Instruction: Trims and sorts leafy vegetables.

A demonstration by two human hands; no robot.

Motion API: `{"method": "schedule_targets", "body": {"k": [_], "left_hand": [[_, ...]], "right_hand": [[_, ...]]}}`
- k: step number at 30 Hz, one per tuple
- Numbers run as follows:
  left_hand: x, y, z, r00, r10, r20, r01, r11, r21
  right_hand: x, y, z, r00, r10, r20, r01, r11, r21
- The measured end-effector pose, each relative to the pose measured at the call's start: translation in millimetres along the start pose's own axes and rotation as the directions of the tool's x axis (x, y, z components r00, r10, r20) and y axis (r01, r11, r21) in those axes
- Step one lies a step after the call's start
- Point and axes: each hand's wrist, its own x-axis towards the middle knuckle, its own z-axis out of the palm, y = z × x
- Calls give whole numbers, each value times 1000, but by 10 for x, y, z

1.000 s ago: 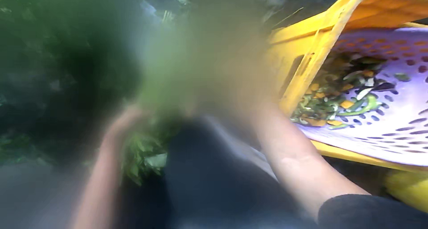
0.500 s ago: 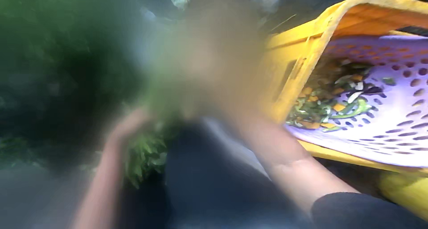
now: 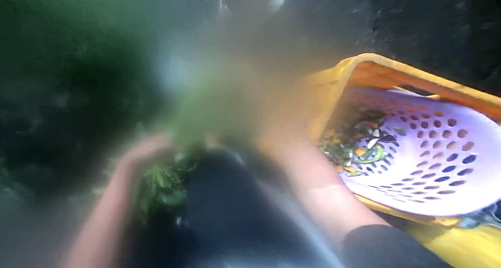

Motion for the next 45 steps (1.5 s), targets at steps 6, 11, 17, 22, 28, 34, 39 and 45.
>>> {"method": "schedule_targets", "body": {"k": [6, 11, 17, 22, 28, 34, 39, 45], "left_hand": [[13, -214, -76, 992, 67, -105, -76, 993, -86], [116, -93, -62, 974, 92, -206, -110, 991, -77], [191, -94, 12, 964, 214, -157, -237, 961, -142], [202, -31, 57, 974, 193, -115, -212, 960, -182], [234, -74, 60, 957, 283, -59, -289, 939, -188], [226, -112, -4, 958, 269, -96, -284, 933, -222], [136, -50, 1, 957, 240, -162, -270, 942, -200], [191, -45, -1, 950, 280, -138, -300, 940, -161]], "right_hand": [[327, 426, -248, 828, 159, -538, 89, 910, 406], [-90, 817, 93, 897, 187, -401, -101, 969, 226], [-30, 1420, 813, 708, -625, -330, 581, 780, -231], [-21, 628, 811, 976, -204, -70, 179, 948, -261], [103, 727, 830, 1000, -25, -19, 26, 996, 80], [241, 1116, 527, 951, -132, -280, 204, 948, 245], [32, 910, -42, 755, 21, -656, 176, 956, 233], [-223, 881, 189, 959, 245, -143, -125, 818, 561]]}}
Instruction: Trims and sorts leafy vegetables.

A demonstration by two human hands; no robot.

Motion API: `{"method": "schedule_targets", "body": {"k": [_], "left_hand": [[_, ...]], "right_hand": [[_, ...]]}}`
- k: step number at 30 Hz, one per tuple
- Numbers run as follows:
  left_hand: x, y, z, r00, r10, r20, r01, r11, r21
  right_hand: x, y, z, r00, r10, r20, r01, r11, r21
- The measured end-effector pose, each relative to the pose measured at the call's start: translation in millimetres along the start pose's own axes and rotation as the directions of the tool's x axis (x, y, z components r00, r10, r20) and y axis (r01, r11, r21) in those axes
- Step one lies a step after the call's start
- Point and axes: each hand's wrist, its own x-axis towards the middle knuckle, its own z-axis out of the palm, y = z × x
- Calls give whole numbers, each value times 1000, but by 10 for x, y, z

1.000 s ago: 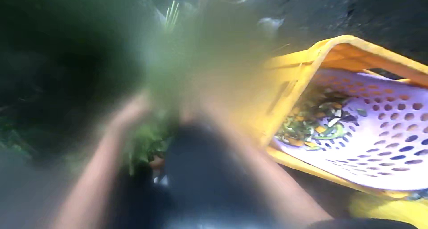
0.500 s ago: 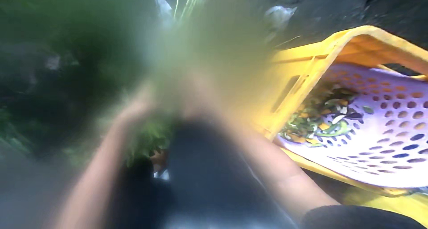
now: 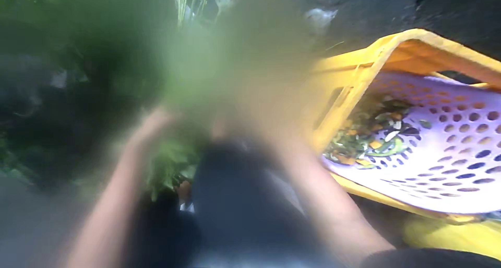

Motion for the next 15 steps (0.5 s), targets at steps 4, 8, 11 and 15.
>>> {"method": "schedule_targets", "body": {"k": [4, 8, 11, 15], "left_hand": [[-41, 33, 55, 999, -40, 23, 40, 999, 24], [-68, -16, -10, 995, -40, 89, 41, 999, -3], [-79, -30, -69, 992, -53, 114, 57, 998, -31], [-96, -24, -190, 986, -103, 129, 105, 994, -9]], "right_hand": [[287, 323, 191, 871, 119, 477, -197, 973, 118], [418, 268, 345, 822, 162, 546, -106, 986, -132], [451, 206, 243, 726, 85, 682, 50, 983, -176], [187, -170, 190, 891, 22, 453, 219, 853, -474]]}}
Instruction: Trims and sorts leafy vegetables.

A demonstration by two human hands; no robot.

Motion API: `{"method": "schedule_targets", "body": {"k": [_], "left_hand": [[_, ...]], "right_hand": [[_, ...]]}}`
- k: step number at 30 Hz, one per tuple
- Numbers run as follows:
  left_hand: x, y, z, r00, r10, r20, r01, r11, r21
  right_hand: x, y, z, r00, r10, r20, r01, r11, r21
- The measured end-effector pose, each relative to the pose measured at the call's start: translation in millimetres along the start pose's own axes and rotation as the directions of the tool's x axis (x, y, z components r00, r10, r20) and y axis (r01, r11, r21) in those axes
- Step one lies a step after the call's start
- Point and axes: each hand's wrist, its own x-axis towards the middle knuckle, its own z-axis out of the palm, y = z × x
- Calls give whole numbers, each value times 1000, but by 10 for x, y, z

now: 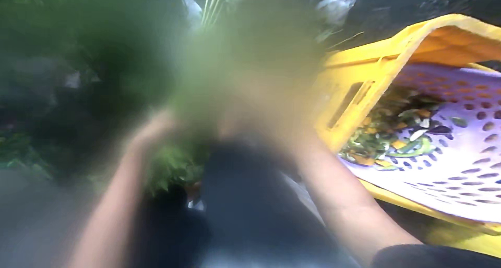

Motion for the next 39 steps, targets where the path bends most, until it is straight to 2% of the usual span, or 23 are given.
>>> {"method": "schedule_targets", "body": {"k": [2, 3, 5, 7, 9, 10, 11, 12, 15, 17, 18, 20, 21, 23, 25, 27, 29, 31, 33, 34, 35, 37, 39], "left_hand": [[-25, 2, -56, 1000, -18, 16, 18, 1000, -3], [-39, 2, -76, 1000, -19, 18, 20, 1000, -6], [-60, -8, -122, 1000, -4, 17, 4, 1000, -16], [-100, 1, -106, 1000, -1, -26, 1, 1000, 1], [-123, 58, -29, 997, -7, -78, 10, 999, 34], [-124, 68, -11, 997, -1, -79, 4, 999, 37], [-131, 65, -5, 998, 4, -67, -1, 999, 49], [-139, 37, -26, 999, 14, -39, -12, 998, 60], [-248, 25, -71, 999, 33, -32, -29, 993, 113], [-328, 120, -56, 998, 54, -32, -49, 989, 137], [-377, 182, -46, 998, 55, -42, -48, 986, 161], [-488, 290, -12, 996, 68, -60, -55, 979, 194], [-537, 317, -2, 995, 79, -58, -65, 976, 206], [-622, 390, 47, 993, 92, -72, -72, 967, 243], [-690, 459, 70, 992, 100, -80, -75, 958, 276], [-745, 488, 45, 989, 121, -81, -92, 949, 302], [-794, 510, 7, 986, 142, -83, -110, 945, 307], [-841, 529, -44, 982, 168, -90, -131, 939, 317], [-907, 545, -71, 975, 192, -110, -148, 936, 320], [-935, 554, -87, 972, 202, -120, -157, 938, 308], [-950, 568, -101, 968, 218, -127, -172, 939, 297], [-955, 620, -82, 958, 254, -131, -209, 936, 284], [-930, 664, -6, 945, 289, -154, -239, 930, 278]], "right_hand": [[-11, 4, -142, 961, 9, -276, -108, 932, -347], [-5, 61, -212, 925, -18, -379, -167, 878, -449], [0, 157, -279, 901, -82, -426, -173, 833, -526], [-24, 206, -161, 940, -59, -335, -91, 906, -413], [-86, 105, 98, 980, 76, -183, -73, 997, 22], [-83, 86, 197, 989, 127, -72, -103, 958, 267], [-80, 68, 294, 989, 151, 6, -139, 895, 424], [-69, 53, 373, 989, 142, 48, -147, 857, 495], [112, 212, 391, 980, -88, 180, -38, 798, 601], [61, 83, 413, 952, -240, 191, 60, 755, 652], [-109, -151, 453, 955, -252, 158, 97, 766, 636], [-542, -772, 620, 999, -45, -28, 53, 875, 481], [-586, -815, 633, 997, -48, -54, 67, 880, 469], [-250, -376, 494, 959, -282, 39, 207, 785, 584], [-23, -178, 405, 954, -300, 20, 234, 782, 578], [-181, -309, 416, 975, -195, -105, 220, 796, 564], [-591, -715, 518, 958, 36, -285, 153, 776, 611], [-721, -886, 478, 880, 195, -433, 228, 627, 745], [-651, -760, 315, 837, 213, -503, 382, 430, 818], [-629, -711, 277, 812, 235, -534, 426, 386, 818], [-645, -698, 289, 785, 262, -561, 441, 400, 804], [-790, -765, 423, 772, 247, -586, 363, 586, 725], [-1065, -999, 676, 868, 189, -459, 147, 785, 602]]}}
